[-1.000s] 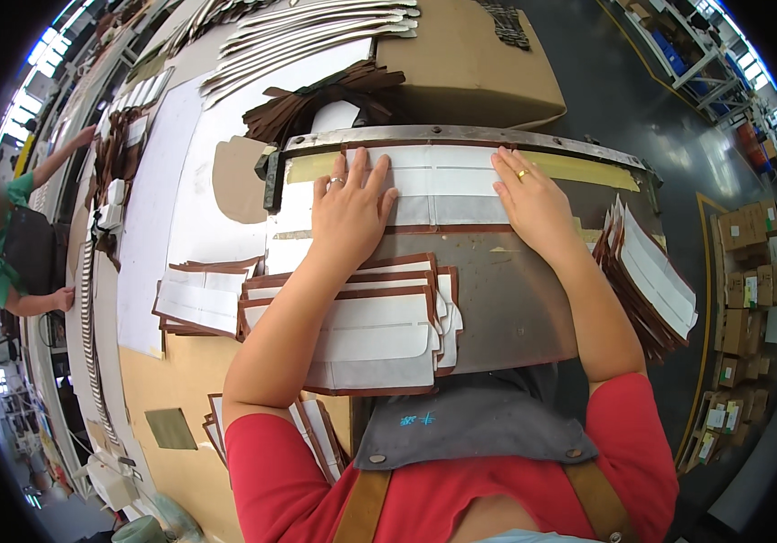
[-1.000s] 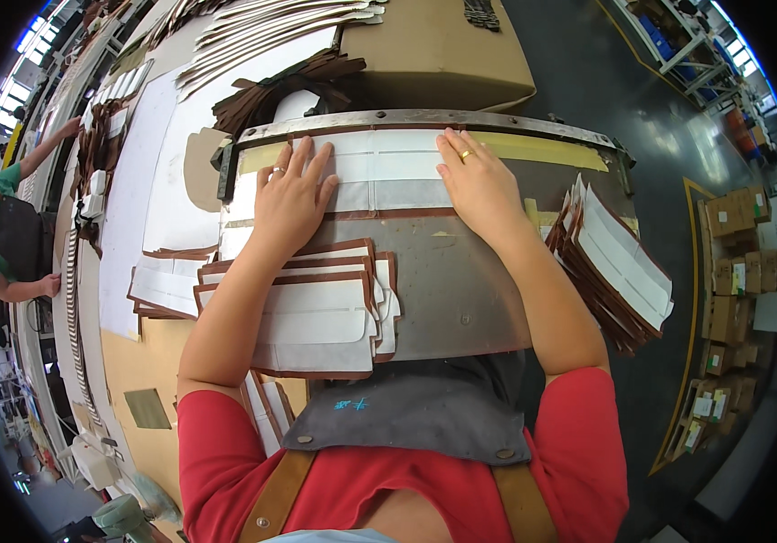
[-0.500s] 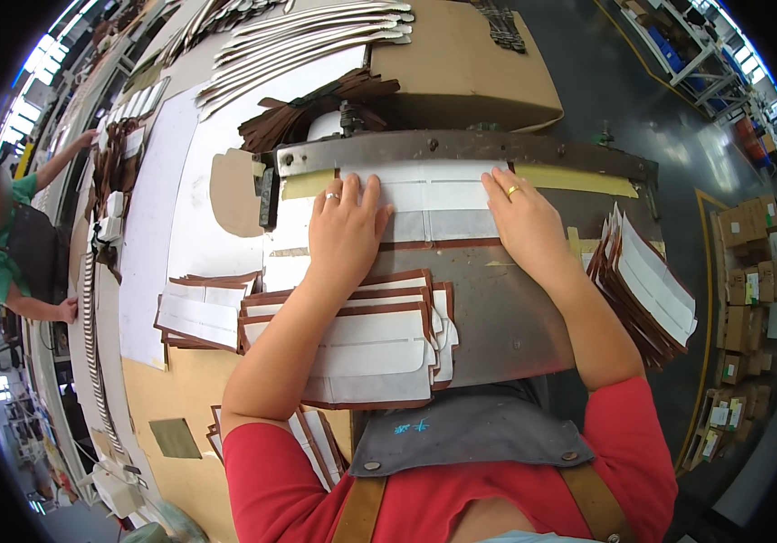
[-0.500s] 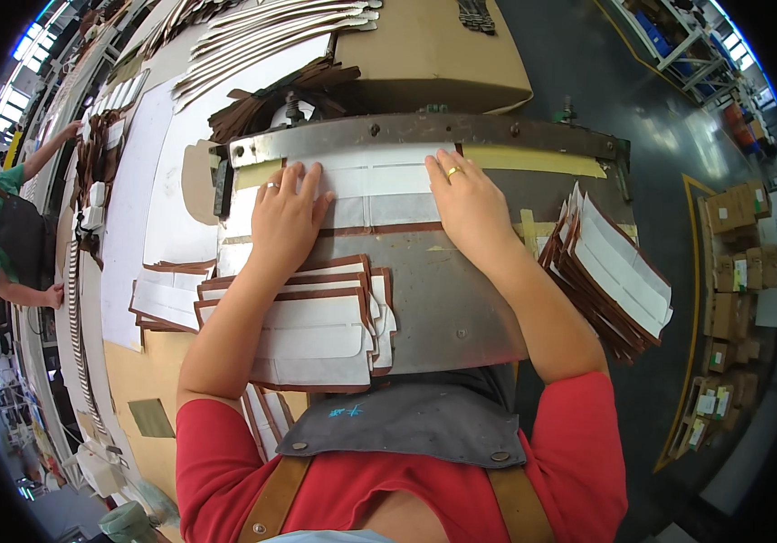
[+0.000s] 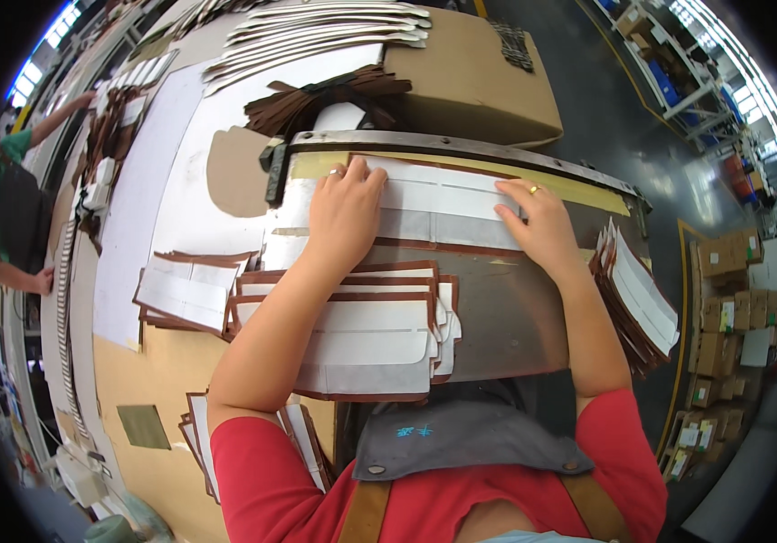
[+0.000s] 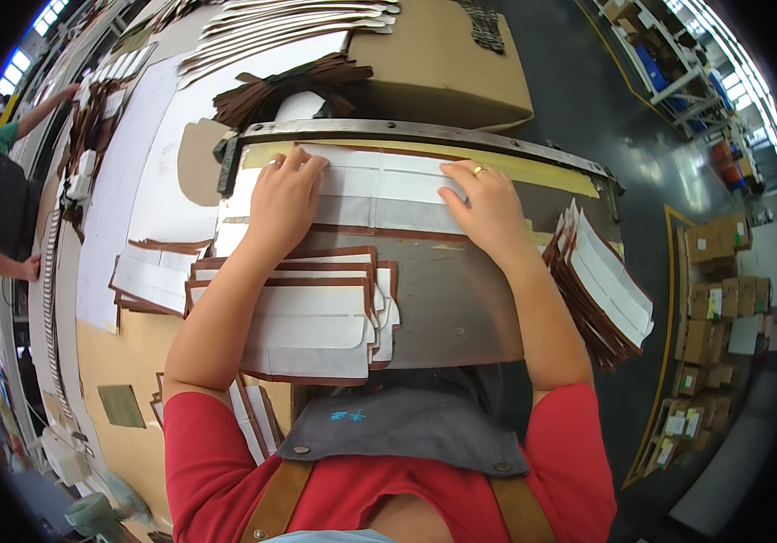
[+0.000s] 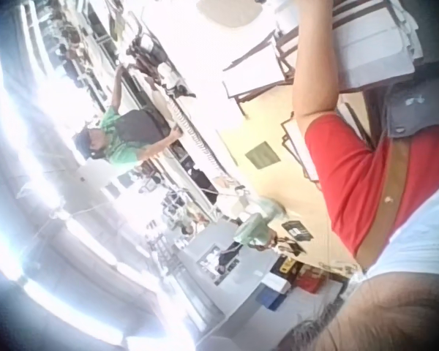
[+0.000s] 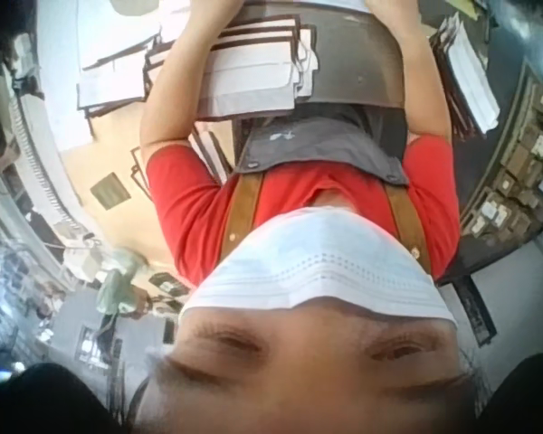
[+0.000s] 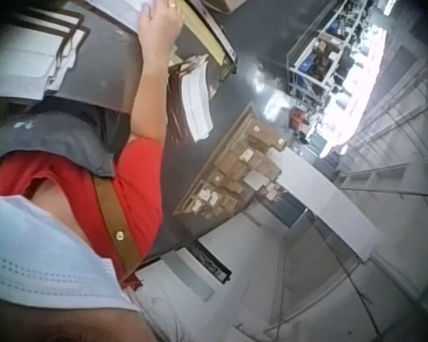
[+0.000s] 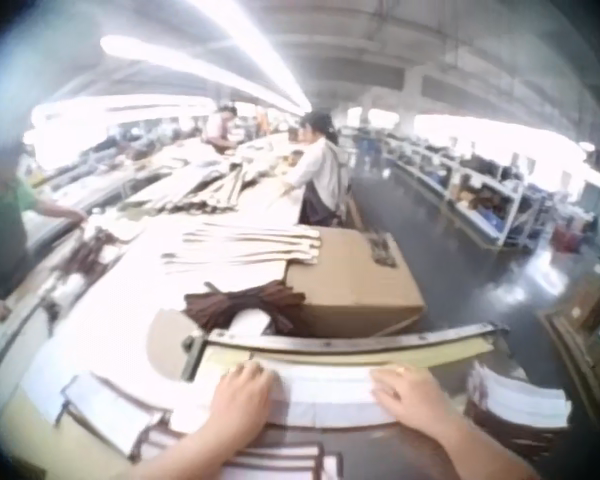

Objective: The person assembles rectangular paper products by placing white paper sheets onto brown backing sheets and pressing them into a manual press. The person repeatedly picks up the sheets, aligns them, and uses the press to secure the layers, stacking the finished items on the table.

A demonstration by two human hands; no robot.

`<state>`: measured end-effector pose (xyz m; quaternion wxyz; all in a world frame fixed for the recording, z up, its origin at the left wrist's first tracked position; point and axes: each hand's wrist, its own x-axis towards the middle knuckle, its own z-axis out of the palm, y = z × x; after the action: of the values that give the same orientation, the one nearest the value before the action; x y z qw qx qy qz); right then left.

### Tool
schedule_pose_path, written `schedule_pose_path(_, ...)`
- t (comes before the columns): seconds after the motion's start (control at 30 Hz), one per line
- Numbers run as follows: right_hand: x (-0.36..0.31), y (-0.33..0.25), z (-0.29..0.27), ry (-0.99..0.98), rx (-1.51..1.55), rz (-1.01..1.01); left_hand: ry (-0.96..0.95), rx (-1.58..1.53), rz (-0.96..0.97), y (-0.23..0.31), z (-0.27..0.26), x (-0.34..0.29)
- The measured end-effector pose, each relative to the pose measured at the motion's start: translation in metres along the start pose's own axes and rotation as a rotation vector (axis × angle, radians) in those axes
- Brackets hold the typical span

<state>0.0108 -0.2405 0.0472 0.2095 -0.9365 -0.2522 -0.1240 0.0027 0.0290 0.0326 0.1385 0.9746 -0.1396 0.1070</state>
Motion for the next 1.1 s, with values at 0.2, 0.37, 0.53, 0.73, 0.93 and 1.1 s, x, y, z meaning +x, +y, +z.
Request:
schedule_pose_path(0.2, 0.059, -0.035, 0.037, -0.029, 0.183, -0.188, 0.184, -0.12, -0.071, -0.023, 0.008, 0.001)
schedule_pose_path(0.37, 0.097, -0.061, 0.074, -0.118, 0.24, -0.268, 0.115, -0.088, -0.057, -0.027, 0.008, 0.001)
schedule_pose_path(0.53, 0.088, -0.056, 0.062, -0.206, -0.007, -0.352, -0.052, 0.053, -0.137, -0.014, -0.004, 0.0)
schedule_pose_path(0.73, 0.059, -0.015, 0.02, -0.337, 0.189, 0.042, 0.331, 0.001, -0.021, -0.019, 0.02, 0.0)
schedule_pose_path(0.93, 0.046, -0.022, 0.018, -0.28, 0.521, 0.12, 0.08, -0.967, -0.25, -0.013, 0.0, 0.01)
schedule_pose_path(1.1, 0.072, -0.057, 0.027, -0.171, 0.705, 0.097, 0.16, -1.054, -0.064, -0.007, -0.002, 0.008)
